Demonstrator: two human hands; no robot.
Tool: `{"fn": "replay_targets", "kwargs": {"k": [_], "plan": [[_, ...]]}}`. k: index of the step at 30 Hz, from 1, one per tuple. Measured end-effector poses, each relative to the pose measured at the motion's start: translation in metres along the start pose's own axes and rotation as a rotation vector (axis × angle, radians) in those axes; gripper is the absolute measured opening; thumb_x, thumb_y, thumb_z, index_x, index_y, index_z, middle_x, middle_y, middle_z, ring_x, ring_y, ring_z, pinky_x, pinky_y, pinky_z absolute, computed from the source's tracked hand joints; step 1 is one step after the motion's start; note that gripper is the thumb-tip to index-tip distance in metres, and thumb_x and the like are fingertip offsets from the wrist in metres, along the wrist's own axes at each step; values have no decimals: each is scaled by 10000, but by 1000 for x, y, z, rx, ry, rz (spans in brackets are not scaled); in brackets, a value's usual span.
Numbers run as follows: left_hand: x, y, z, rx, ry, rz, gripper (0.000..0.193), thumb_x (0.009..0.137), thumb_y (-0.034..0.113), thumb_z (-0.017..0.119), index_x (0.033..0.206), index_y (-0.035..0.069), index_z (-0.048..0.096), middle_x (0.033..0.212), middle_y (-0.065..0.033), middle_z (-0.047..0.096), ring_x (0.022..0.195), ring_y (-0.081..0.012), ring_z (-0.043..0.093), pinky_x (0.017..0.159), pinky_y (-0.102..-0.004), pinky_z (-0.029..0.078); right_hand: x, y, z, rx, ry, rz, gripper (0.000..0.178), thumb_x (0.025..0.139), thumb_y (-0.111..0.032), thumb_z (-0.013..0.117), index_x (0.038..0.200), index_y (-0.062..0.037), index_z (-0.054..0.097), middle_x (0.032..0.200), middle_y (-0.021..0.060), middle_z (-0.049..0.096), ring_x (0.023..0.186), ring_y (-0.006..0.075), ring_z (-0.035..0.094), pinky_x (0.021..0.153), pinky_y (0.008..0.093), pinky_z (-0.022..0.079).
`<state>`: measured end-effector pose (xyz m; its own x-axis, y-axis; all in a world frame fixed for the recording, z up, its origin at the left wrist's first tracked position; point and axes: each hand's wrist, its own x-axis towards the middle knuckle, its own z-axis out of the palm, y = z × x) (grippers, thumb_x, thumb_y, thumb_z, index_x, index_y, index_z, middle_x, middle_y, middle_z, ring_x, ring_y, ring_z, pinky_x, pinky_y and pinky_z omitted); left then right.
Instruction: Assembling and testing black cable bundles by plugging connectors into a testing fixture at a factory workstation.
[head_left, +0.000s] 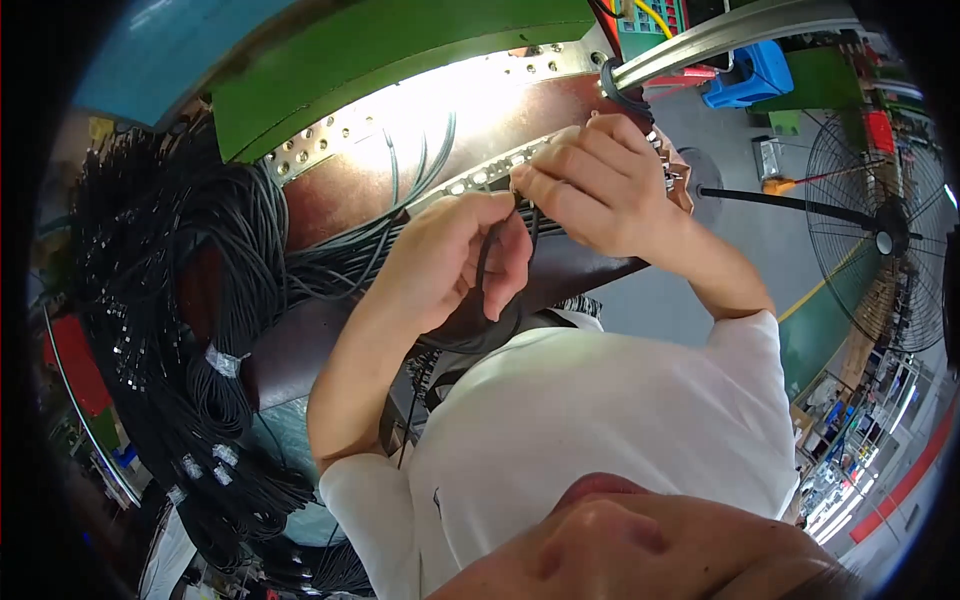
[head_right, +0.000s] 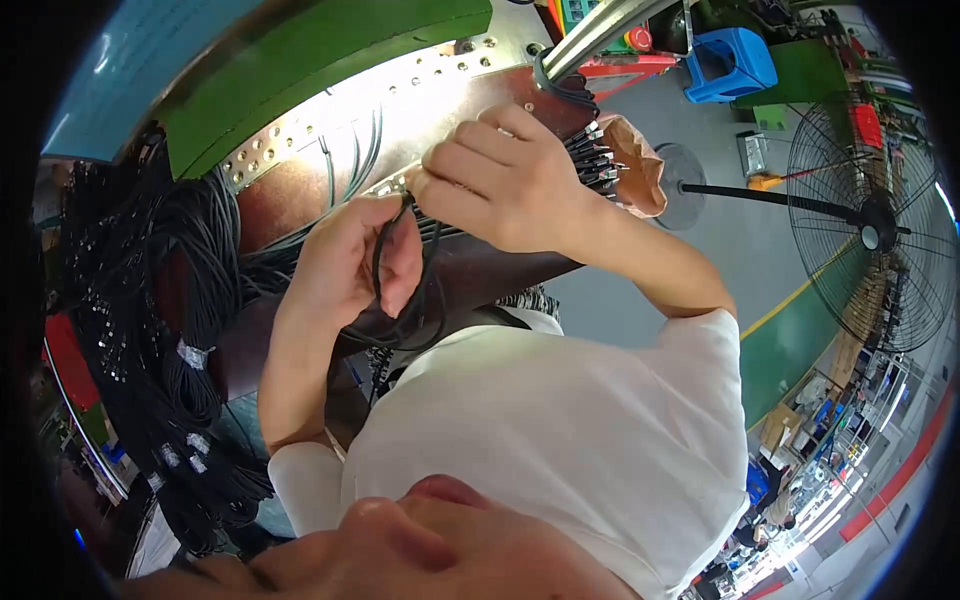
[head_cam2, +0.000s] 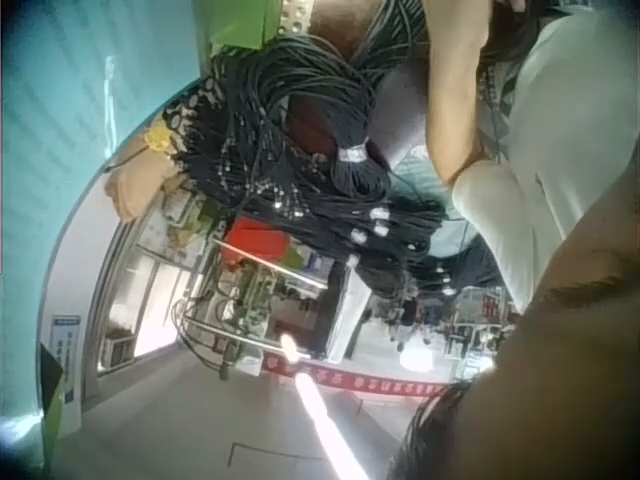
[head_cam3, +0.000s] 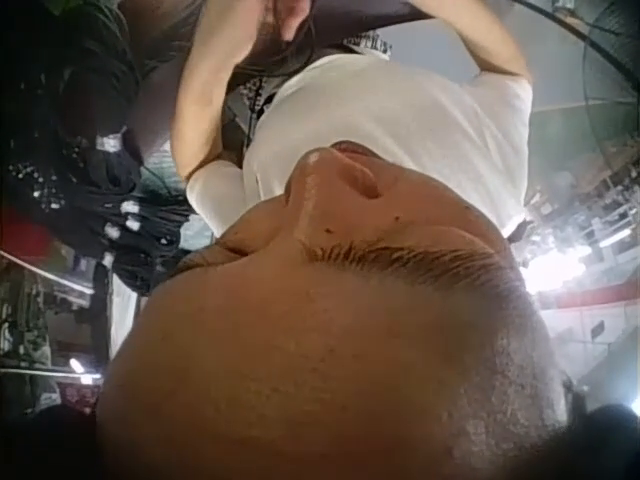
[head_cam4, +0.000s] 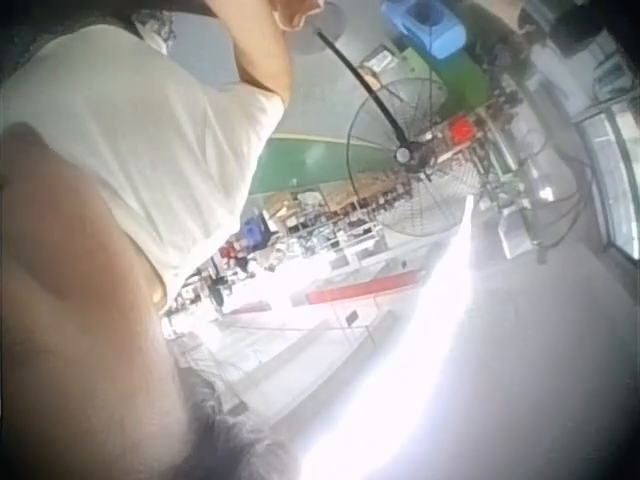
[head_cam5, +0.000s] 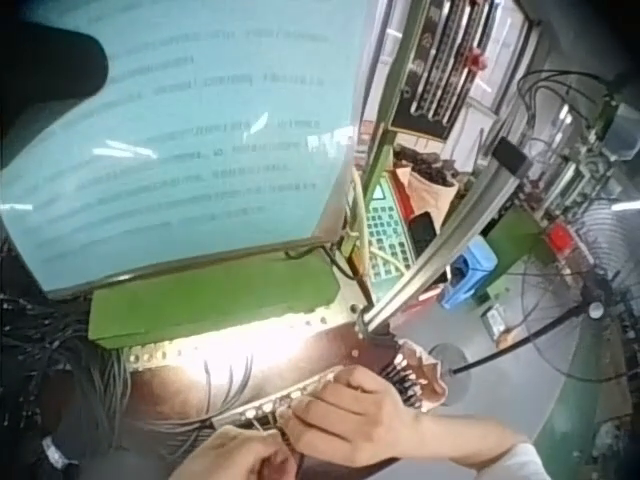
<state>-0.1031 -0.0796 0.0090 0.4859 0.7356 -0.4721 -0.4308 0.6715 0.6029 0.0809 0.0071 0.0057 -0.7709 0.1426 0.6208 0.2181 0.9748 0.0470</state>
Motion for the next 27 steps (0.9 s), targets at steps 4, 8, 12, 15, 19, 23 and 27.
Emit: {"fn": "replay_targets", "kwargs": {"k": [4,8,12,15,19,23,27], "plan": [[-11,-9,9,1044,324,392,338,931,273,477,790,7,631,606,-85,578,471,-217,549,493,-328,441,-16,22,10,3,-14,229,107,735,-143,646,817,-92,600,778,19,589,693,192,567,656,306,417],[-32,-9,2,1049,345,522,264,928,246,511,996,36,656,815,-128,656,670,-267,627,601,-352,484,-47,20,22,327,-152,674,149,785,3,634,917,-66,640,905,47,674,905,247,625,818,315,472],[-8,-39,-22,1401,650,778,256,889,159,561,1086,6,619,958,-156,645,858,-310,615,762,-375,489,-53,23,35,635,-185,724,133,791,33,615,914,-17,605,1010,83,645,969,230,613,836,305,480],[-18,-43,-5,1247,521,701,270,842,60,594,1104,-8,610,948,-156,648,836,-302,626,738,-355,501,-55,25,37,655,-229,728,115,786,38,615,888,-9,589,990,88,633,917,226,621,794,296,492],[-29,-51,-5,1100,449,626,334,842,47,594,1173,7,591,907,-143,650,779,-289,622,697,-345,495,-49,26,31,497,-303,543,102,778,46,618,850,-8,569,976,97,622,869,242,621,746,300,495],[-35,-31,-30,962,457,536,324,885,73,559,1193,-29,564,936,-142,666,838,-214,641,745,-315,494,-49,33,28,621,-328,573,94,777,28,627,842,-2,566,972,99,620,873,249,618,741,302,494],[7,27,-103,761,857,777,320,956,144,492,1212,-42,539,1152,-168,610,1058,-191,575,922,-300,447,-26,67,24,867,-354,818,176,829,1,582,1001,17,617,1015,88,635,924,203,618,860,282,470]]}}
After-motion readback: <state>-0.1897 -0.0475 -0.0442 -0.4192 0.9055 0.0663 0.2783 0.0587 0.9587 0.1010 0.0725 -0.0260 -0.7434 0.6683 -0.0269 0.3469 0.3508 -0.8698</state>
